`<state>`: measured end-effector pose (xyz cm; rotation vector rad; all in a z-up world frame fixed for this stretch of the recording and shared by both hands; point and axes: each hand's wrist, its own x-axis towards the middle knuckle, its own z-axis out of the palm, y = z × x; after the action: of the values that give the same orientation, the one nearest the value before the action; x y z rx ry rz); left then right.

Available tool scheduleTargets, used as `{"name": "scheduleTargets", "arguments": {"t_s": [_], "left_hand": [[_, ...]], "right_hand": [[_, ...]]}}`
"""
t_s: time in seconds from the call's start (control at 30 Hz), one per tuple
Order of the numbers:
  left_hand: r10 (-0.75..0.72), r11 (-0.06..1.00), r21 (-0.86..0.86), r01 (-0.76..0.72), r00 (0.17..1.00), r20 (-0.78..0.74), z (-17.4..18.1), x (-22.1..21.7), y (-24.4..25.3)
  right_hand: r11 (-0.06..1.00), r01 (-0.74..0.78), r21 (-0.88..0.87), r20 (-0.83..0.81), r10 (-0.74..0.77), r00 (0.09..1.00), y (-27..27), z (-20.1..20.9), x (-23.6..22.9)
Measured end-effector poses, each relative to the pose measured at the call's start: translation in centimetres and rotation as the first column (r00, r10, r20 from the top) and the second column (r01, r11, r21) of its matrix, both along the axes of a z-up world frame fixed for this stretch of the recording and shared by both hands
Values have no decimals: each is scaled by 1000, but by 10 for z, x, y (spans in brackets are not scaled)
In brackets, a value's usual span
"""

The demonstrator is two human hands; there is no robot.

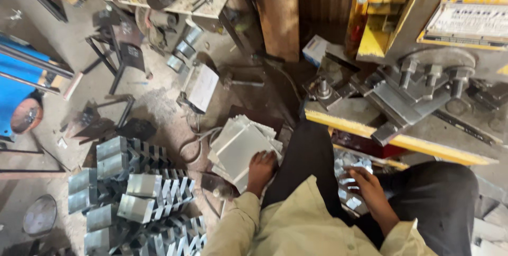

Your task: The person operates a yellow industrial press machine to process rectangular metal sheets. They repeatedly pick up sheets from a stack, place them into the machine's mold, and remove the processed pieces.

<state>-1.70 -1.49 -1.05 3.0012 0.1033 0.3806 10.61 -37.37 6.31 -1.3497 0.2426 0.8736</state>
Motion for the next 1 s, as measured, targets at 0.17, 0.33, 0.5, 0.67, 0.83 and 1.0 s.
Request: {"name": "scheduleTargets", "arguments": {"t_s": [0.17, 0.33, 0.5, 0.67, 0.83, 1.0], "left_hand": [[46, 991, -134, -14, 971, 233, 63, -9, -4], [98, 954, -300, -1, 946, 308, 105, -17, 1], [115, 940, -342, -12, 953, 282, 115, -30, -3], [155, 925, -379, -25, 935, 317, 124, -27, -4], [352, 820, -550, -158, 897, 267, 129, -16, 1], [555, 653, -592, -473, 830, -50, 118, -4, 21]], "right_hand": [[999, -32, -22, -20, 31, 999, 0, 6, -1], [998, -56, -31, -33, 55, 998, 7, -2, 1], [997, -64, -48, -77, 61, 995, 7, 2, -1], [996, -86, -26, -66, 84, 994, 30, 40, 0], [971, -220, 91, 59, 215, 975, 87, 74, 10], [926, -352, 134, 136, 334, 933, 140, 35, 5]]}}
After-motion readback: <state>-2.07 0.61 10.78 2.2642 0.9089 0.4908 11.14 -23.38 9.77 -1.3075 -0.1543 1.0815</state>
